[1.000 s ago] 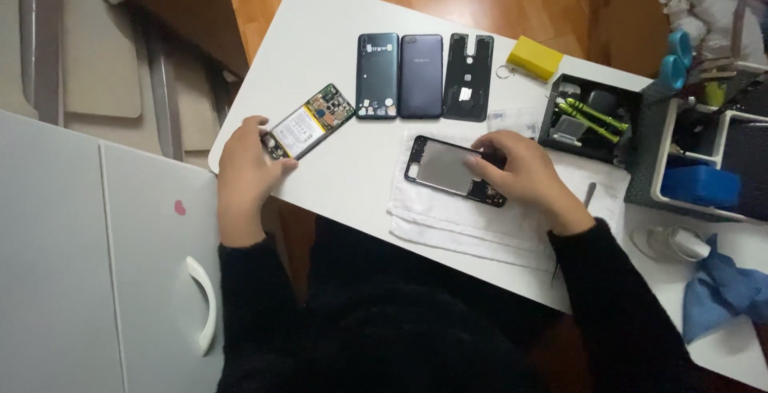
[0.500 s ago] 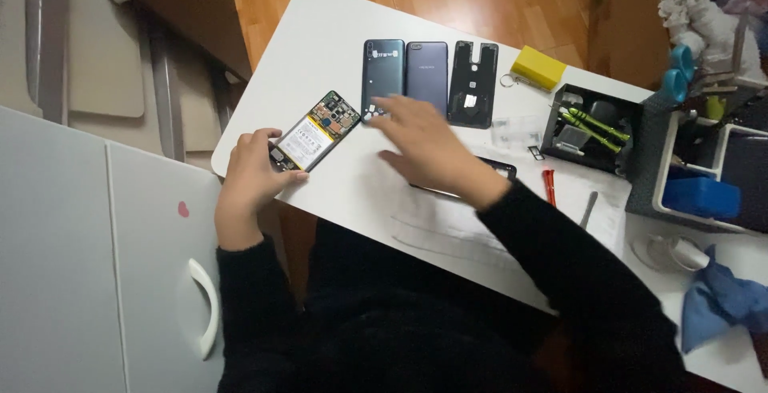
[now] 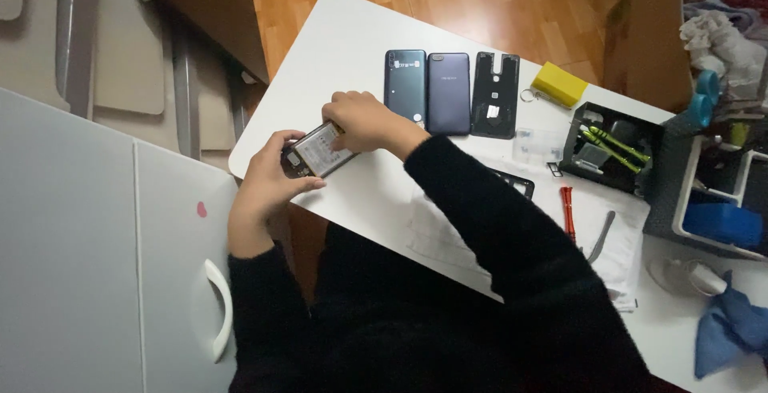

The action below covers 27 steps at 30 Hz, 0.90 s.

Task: A person is disassembling and repairing a smartphone using precision tools like tweezers and a screwdriver on a white workspace.

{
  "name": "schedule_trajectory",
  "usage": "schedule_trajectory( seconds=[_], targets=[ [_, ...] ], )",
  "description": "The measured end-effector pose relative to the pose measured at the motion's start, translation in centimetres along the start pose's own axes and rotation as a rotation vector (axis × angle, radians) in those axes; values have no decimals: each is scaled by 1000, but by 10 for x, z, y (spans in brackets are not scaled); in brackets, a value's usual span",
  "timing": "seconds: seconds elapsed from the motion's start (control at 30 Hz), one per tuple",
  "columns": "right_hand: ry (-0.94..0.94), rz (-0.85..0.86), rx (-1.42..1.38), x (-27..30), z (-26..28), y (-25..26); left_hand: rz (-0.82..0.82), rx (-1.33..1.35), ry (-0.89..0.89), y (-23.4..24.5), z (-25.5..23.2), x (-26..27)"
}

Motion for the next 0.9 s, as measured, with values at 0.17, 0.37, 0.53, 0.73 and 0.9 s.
schedule_trajectory(
  seconds=[0.17,0.37,0.53,0.73,0.9],
  targets=[
    [-20,26,-29,16,3,8,-35,269,-156,8,26,-12],
    [-17,1,-40,37,4,29,-73,247,-196,-2,39,-22],
    [-59,-96,-242,77,-4,68,-92,293,-230,-11,40,-25],
    [-352,-317,-179,210,-43,118,-138,398,-248,-4,47,-30],
    [-493,126,41,263,-64,47,-75,404,-259,-23,10,-26]
  ],
)
Point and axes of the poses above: each hand's wrist, its own x-axis away from the middle knuckle, its own y-axis out of the back of the hand, z = x × y, the point moved 6 cm from there along -x, towards the middle knuckle, and after that the axes turned 9 degrees about x, right-handed, at the moved point
